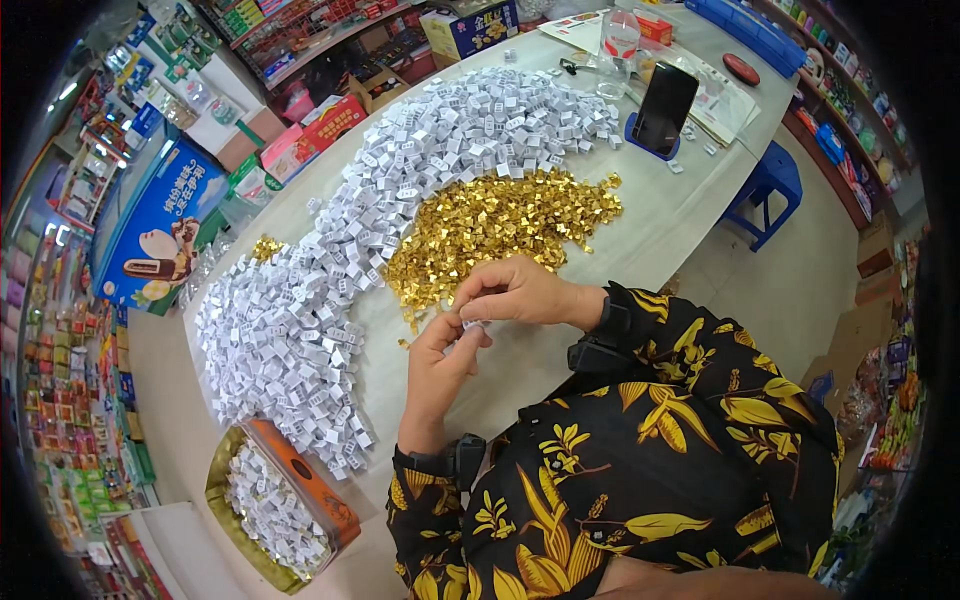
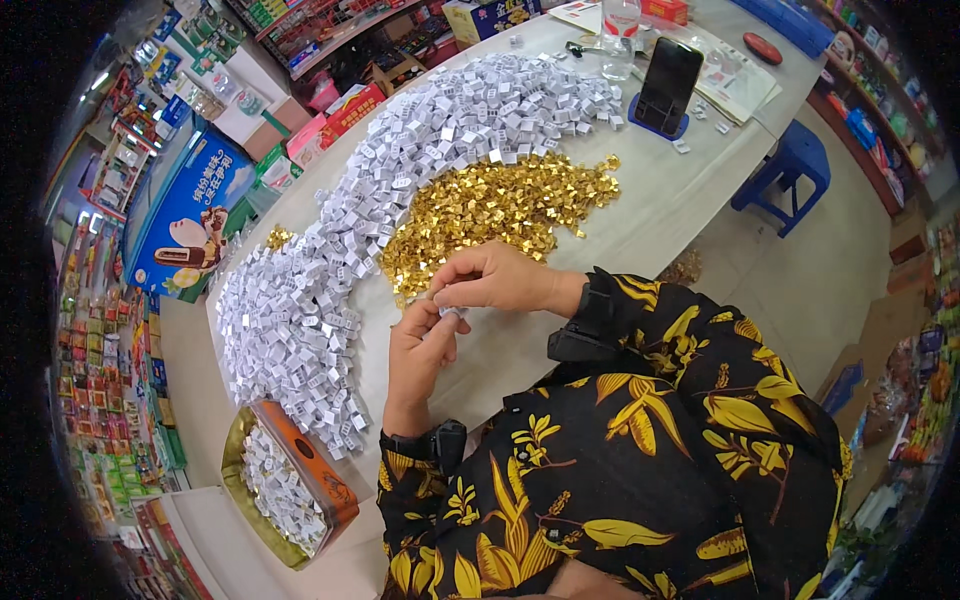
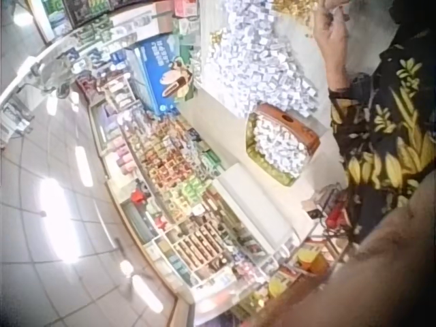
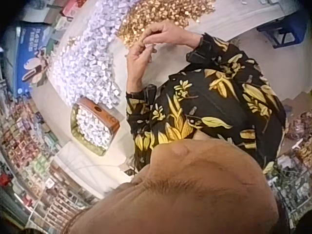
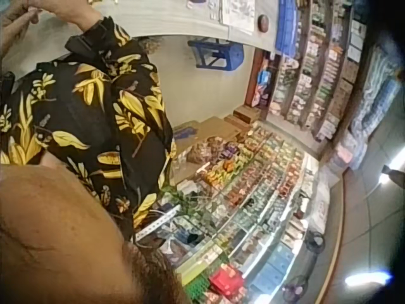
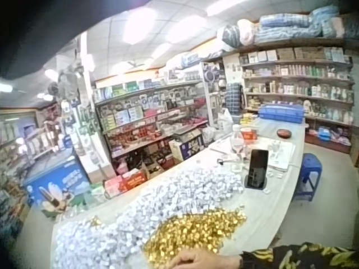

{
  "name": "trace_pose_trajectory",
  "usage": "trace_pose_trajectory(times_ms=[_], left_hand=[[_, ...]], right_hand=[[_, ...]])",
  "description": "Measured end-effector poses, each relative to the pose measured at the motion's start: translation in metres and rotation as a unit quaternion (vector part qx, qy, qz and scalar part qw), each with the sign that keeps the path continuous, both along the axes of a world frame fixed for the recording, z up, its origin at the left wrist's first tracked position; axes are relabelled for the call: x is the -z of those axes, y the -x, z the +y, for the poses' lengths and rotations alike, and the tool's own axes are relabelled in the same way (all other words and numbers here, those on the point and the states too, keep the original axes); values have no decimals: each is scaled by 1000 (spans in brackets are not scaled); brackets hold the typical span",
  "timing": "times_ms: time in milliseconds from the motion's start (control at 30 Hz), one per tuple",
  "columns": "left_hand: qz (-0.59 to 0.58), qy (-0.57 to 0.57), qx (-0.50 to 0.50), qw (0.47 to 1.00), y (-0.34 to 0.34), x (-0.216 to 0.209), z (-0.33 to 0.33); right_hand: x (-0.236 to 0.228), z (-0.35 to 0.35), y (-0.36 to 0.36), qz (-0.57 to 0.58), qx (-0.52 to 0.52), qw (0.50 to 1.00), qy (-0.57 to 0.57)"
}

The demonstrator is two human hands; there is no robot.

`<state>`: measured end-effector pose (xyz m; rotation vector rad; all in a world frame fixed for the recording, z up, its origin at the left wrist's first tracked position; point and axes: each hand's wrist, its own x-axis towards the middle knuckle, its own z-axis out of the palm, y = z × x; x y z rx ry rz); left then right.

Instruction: Sorting and counting small gold and silver packets on a table.

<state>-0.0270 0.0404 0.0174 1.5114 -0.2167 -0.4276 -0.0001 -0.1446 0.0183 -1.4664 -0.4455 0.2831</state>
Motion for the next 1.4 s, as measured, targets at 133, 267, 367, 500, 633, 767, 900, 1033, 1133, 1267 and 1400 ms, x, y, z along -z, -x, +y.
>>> trace_pose_trajectory(times_ms=[133,267,367,500,633,767,900,1033,1133,1267,1400], left_hand=[[55,72,24,996,0,0,5],[67,121,4,990,-1,0,5],[49,102,-30,993,0,2,3],[-41,27,-69,996,3,5,-4],[-131,-18,-60,989,3,14,-4],[-191,-125,-77,971,3,17,-4],[-347,-215,-95,908,0,20,-7],[-416,-220,-111,875,0,17,-5],[-283,-106,-113,947,-2,20,-1],[-82,56,-232,968,-4,1,1],[-121,51,-252,959,-14,12,15]], right_hand=[[-2,-3,1,28,-10,1000,9],[-7,-6,2,119,-35,992,-18],[-5,-6,2,132,-44,989,-51],[-9,-6,3,137,-13,990,-37],[-8,-16,0,135,-38,989,38],[-8,-16,1,13,-43,988,146],[3,-16,0,-32,-25,987,157],[3,-12,-1,64,-43,989,128],[-6,-8,-3,133,-43,987,78],[-9,-11,-11,74,-22,987,142],[-4,-11,-12,-185,-5,917,354]])
